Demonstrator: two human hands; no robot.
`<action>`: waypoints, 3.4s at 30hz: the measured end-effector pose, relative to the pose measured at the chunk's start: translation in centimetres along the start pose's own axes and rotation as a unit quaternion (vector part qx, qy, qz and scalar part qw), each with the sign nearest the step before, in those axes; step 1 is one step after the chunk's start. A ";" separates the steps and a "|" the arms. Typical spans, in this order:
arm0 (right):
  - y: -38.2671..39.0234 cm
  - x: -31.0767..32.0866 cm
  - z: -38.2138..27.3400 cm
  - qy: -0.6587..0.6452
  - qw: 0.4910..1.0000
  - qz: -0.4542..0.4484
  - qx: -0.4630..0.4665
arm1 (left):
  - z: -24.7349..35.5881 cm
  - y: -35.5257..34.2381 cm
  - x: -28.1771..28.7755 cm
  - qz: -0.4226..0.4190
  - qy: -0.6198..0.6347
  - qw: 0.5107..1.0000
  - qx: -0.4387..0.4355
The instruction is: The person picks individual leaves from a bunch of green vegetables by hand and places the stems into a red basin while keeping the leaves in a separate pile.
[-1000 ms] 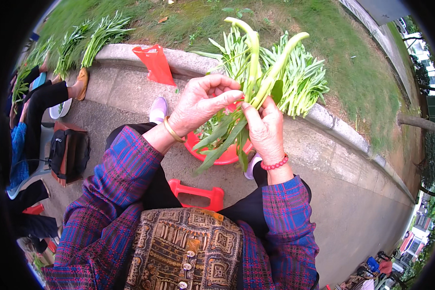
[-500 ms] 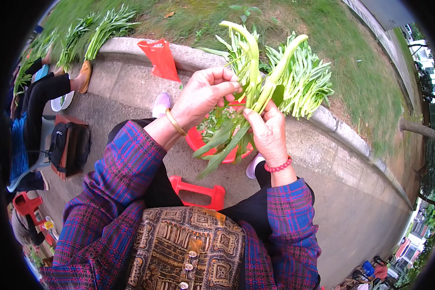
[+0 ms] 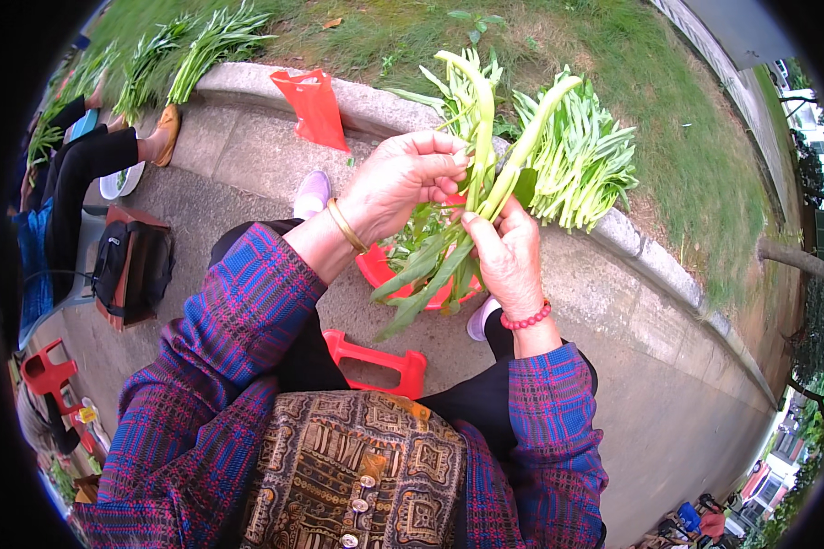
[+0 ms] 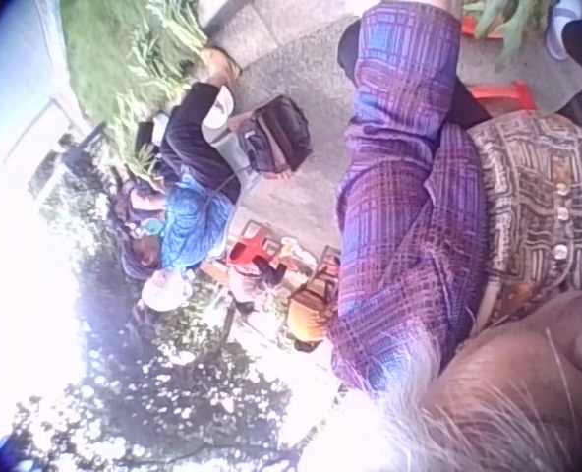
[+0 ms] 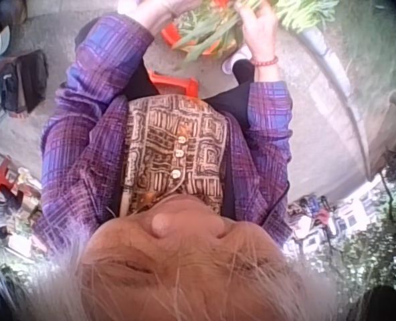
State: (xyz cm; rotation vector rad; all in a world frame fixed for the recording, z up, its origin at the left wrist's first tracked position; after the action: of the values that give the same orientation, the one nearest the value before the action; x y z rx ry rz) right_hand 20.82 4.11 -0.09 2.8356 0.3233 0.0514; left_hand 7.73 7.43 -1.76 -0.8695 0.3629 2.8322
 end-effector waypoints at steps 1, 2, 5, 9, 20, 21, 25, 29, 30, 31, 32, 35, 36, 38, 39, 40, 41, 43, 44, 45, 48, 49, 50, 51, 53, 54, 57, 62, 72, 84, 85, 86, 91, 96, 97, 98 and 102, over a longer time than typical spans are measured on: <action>-0.1 0.0 0.1 0.002 1.000 0.001 -0.004 | 0.0 0.1 -0.1 0.003 0.004 1.000 0.001; -0.1 0.0 0.1 0.004 1.000 0.002 -0.007 | 0.1 0.1 -0.1 0.006 0.009 1.000 0.001; -0.1 0.0 0.2 0.005 1.000 0.001 -0.010 | -0.1 0.2 0.2 0.017 0.034 0.999 0.020; 0.3 -0.3 0.1 0.001 1.000 -0.012 -0.028 | -0.1 0.3 0.2 0.035 0.085 0.995 0.026; -0.1 0.4 0.1 -0.011 0.999 0.016 0.039 | -2.3 0.7 0.3 0.031 0.026 0.998 0.048; 0.0 0.4 0.0 -0.015 0.999 0.012 0.045 | -1.9 0.5 0.1 0.033 0.038 0.998 0.022; 0.1 0.2 0.1 -0.018 1.000 -0.009 0.012 | -0.6 0.3 -0.4 -0.005 0.187 0.982 -0.029; 0.1 -0.2 0.0 -0.040 0.999 -0.021 0.019 | -1.1 0.1 -0.8 -0.003 0.213 0.977 0.004; 0.1 -0.4 0.1 -0.052 0.998 -0.023 0.019 | -1.2 0.0 -1.0 -0.009 0.203 0.979 0.009; 0.1 -0.5 0.1 -0.063 0.997 -0.022 0.023 | -1.3 0.0 -1.1 -0.016 0.193 0.981 0.014; 0.0 -0.7 0.2 -0.074 0.997 -0.022 0.027 | -1.5 -0.1 -1.3 -0.023 0.183 0.983 0.019; -0.2 -0.5 0.8 -0.039 0.999 -0.025 0.019 | 0.0 0.3 -0.9 0.037 0.097 0.993 -0.055; -0.3 -0.4 1.1 -0.016 0.999 -0.027 0.014 | 0.7 0.5 -0.7 0.057 0.060 0.993 -0.079; -0.2 -0.5 1.4 -0.021 0.999 -0.028 0.011 | 0.9 0.3 -0.1 0.069 0.008 0.991 -0.117; -0.3 -0.7 1.4 -0.024 0.999 -0.031 0.011 | 1.0 0.5 -0.3 0.072 0.010 0.990 -0.122; -0.3 -0.7 1.3 -0.023 0.999 -0.032 0.014 | 1.1 0.6 -0.4 0.076 0.012 0.989 -0.127; -0.4 -0.8 1.2 -0.022 0.999 -0.033 0.018 | 0.9 0.3 -0.6 0.056 0.009 0.989 -0.138; -0.3 -0.7 1.2 -0.010 0.999 -0.029 0.028 | 0.3 0.1 -0.7 0.032 0.003 0.996 -0.083; -0.3 -0.6 1.2 -0.016 0.999 -0.030 0.024 | 0.0 0.0 -0.8 0.020 -0.001 0.998 -0.055; -0.3 -0.7 1.2 -0.022 0.999 -0.032 0.020 | 0.0 -0.1 -1.0 0.003 0.001 0.999 -0.048; -0.2 -0.9 1.1 -0.067 0.997 -0.040 0.015 | -0.5 -0.6 -0.6 -0.007 0.001 0.999 -0.031; -0.1 -0.9 1.1 -0.086 0.995 -0.042 0.014 | -0.7 -0.7 -0.7 -0.009 0.002 1.000 -0.028; -0.1 -0.9 1.2 -0.079 0.996 -0.045 0.012 | -0.9 -0.8 -0.8 -0.010 0.002 1.000 -0.024; -0.1 -0.8 1.3 -0.073 0.996 -0.046 0.011 | -0.8 -0.8 -1.0 -0.013 0.002 1.000 -0.021; 0.0 -0.6 1.4 -0.054 0.997 -0.048 0.013 | -0.6 -0.8 -1.1 -0.013 -0.033 0.999 -0.024; 0.0 -0.6 1.3 -0.043 0.998 -0.049 0.017 | -0.5 -0.8 -1.1 -0.014 -0.051 0.998 -0.025; 0.0 -0.5 1.2 -0.036 0.998 -0.049 0.015 | 0.1 -0.9 -1.2 -0.029 -0.092 0.992 -0.080; -0.3 -0.3 1.7 -0.020 0.998 -0.059 -0.011 | 0.2 -0.8 -1.1 -0.023 -0.115 0.988 -0.101; -0.4 -0.4 1.9 0.010 0.999 -0.034 0.028 | -0.5 -0.8 -0.7 -0.040 -0.071 0.997 0.016; -1.1 0.2 2.1 0.280 0.956 -0.011 0.086 | -1.7 -0.6 0.2 0.004 -0.052 0.999 0.010; -1.2 0.4 2.2 0.279 0.957 -0.007 0.078 | -1.6 -0.7 0.1 0.001 -0.057 0.998 0.006; -1.2 0.6 2.2 0.277 0.958 -0.004 0.071 | -1.5 -0.7 0.0 -0.001 -0.063 0.998 0.003; -1.5 0.6 2.5 0.287 0.956 -0.002 0.067 | -1.5 -1.1 -0.1 -0.020 -0.077 0.997 -0.014; -1.7 0.3 2.5 0.297 0.953 -0.001 0.063 | -1.5 -1.3 0.0 -0.030 -0.091 0.995 -0.037; -1.7 0.1 2.3 0.296 0.953 -0.002 0.067 | -1.6 -1.4 0.2 -0.029 -0.086 0.995 -0.035; -1.7 0.0 2.2 0.295 0.953 -0.002 0.072 | -1.7 -1.4 0.3 -0.029 -0.082 0.996 -0.033; -1.6 0.2 1.8 0.308 0.948 0.006 0.084 | -1.7 -1.0 0.3 -0.008 -0.076 0.997 -0.001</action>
State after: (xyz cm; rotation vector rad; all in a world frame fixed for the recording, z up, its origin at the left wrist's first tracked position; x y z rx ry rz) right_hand 20.75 5.18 -2.31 2.9152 0.4538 0.9668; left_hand 8.58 7.93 -3.44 -0.6482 0.3312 2.8613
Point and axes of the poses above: each hand's wrist, its own y-axis away from the middle knuckle, its own x-axis out of the back of the hand, z = x × y, the point moved 8 cm from there along -y, towards the middle knuckle, and after that the axes turned 6 degrees about -x, right-handed, at the moved point
